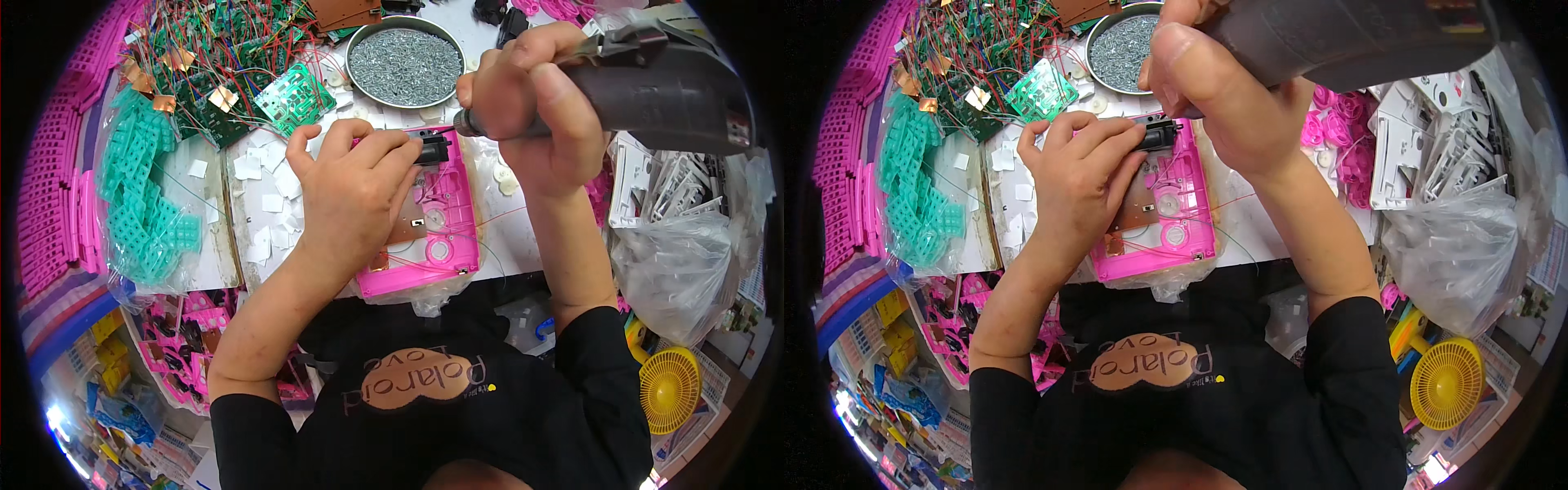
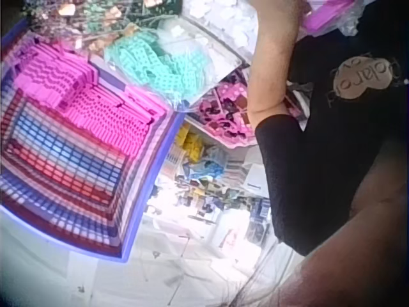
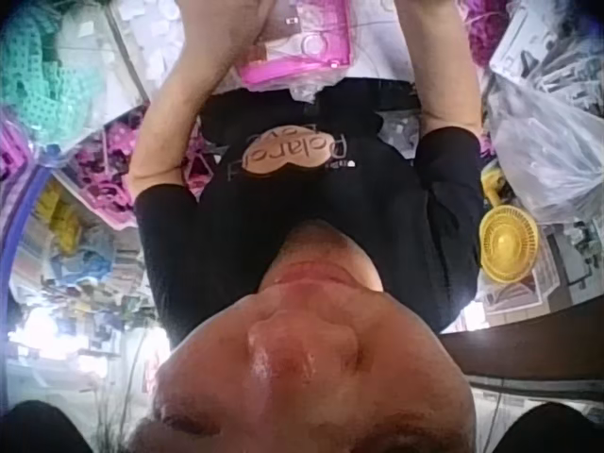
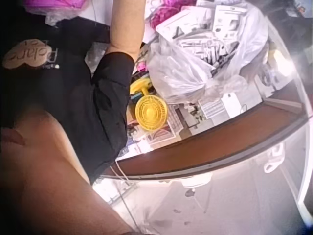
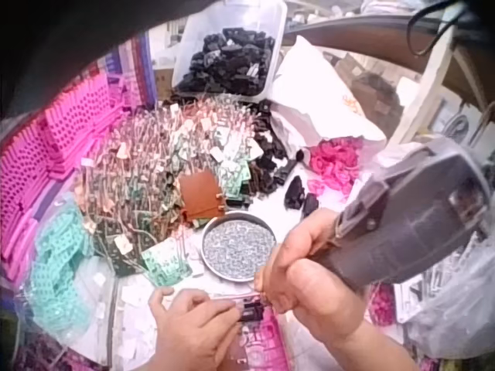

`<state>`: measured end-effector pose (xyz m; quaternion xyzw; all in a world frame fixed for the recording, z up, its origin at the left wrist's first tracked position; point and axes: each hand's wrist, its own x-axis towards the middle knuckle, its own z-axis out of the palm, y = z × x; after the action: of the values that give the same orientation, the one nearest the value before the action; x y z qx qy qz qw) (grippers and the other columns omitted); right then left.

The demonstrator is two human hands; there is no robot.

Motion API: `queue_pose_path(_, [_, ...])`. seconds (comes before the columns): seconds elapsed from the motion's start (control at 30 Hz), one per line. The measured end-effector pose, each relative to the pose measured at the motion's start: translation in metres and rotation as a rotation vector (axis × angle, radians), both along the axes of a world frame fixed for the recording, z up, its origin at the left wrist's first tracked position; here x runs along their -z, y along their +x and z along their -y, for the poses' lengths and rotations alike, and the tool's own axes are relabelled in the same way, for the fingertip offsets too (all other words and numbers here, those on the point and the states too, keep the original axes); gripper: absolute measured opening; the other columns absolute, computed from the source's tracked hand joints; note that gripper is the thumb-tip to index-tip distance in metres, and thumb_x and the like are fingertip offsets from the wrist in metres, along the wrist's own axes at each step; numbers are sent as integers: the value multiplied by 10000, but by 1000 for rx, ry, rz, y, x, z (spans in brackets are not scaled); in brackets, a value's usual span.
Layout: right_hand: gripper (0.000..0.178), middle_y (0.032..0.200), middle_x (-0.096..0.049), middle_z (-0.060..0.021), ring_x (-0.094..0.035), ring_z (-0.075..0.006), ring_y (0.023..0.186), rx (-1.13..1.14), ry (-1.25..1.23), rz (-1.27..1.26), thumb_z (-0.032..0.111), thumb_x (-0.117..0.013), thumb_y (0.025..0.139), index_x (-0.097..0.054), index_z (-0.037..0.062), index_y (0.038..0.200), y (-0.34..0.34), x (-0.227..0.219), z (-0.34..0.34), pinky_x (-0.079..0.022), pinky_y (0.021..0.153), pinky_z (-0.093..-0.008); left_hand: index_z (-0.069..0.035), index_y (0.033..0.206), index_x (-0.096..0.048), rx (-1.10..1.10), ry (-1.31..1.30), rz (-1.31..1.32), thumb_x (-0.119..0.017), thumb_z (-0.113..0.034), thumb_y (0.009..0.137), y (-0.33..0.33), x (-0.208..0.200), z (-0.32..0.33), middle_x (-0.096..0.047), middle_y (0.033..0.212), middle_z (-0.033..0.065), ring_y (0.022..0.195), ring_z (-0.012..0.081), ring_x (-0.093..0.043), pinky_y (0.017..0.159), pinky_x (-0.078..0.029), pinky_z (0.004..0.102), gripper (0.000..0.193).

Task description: Assembling internal components and screwing together the casing of a pink toy device using an electric screwdriver.

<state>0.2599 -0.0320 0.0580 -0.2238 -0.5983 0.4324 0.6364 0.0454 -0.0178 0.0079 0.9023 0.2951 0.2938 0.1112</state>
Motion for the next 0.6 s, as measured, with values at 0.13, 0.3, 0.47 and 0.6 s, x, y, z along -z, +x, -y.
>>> queue_pose_path(0.13, [77, 631, -487, -36, -483, -149, 599, 45, -67, 25, 130, -502, 990, -513, 54, 985, -8, 5, -4, -488, 716, -373, -161, 1068, -757, -13, -10, 22, -797, -190, 807, 0, 3, 1, -718, 1082, -63, 1036, 195, -599, 1015, -290, 480, 266])
queue_pose_path(0.3, [175, 599, -500, -57, -464, -139, 553, 108, -137, 68, 143, -605, 966, -472, 62, 885, -24, 11, -4, -482, 658, -366, -137, 1045, -740, 23, -18, 36, -796, -170, 788, 0, 7, -2, -708, 1092, -30, 1053, 207, -607, 1016, -319, 479, 265])
queue_pose_path(0.47, [290, 567, -475, -38, -440, -124, 504, -66, -181, 101, 251, -699, 933, -487, 61, 880, -8, 10, -19, -464, 604, -329, -82, 1097, -673, 211, -140, 45, -790, -131, 760, 7, 4, -20, -682, 1159, 98, 1062, 294, -617, 988, -413, 482, 360])
queue_pose_path(0.6, [641, 1084, -676, -181, -669, -259, 1052, 68, -449, -225, 324, -683, 942, -441, 19, 1450, -3, -43, -25, -562, 853, -371, -43, 1110, -636, 260, -215, 59, -767, -52, 738, -9, -21, -21, -664, 1192, 141, 1077, 352, -628, 958, -480, 452, 394])
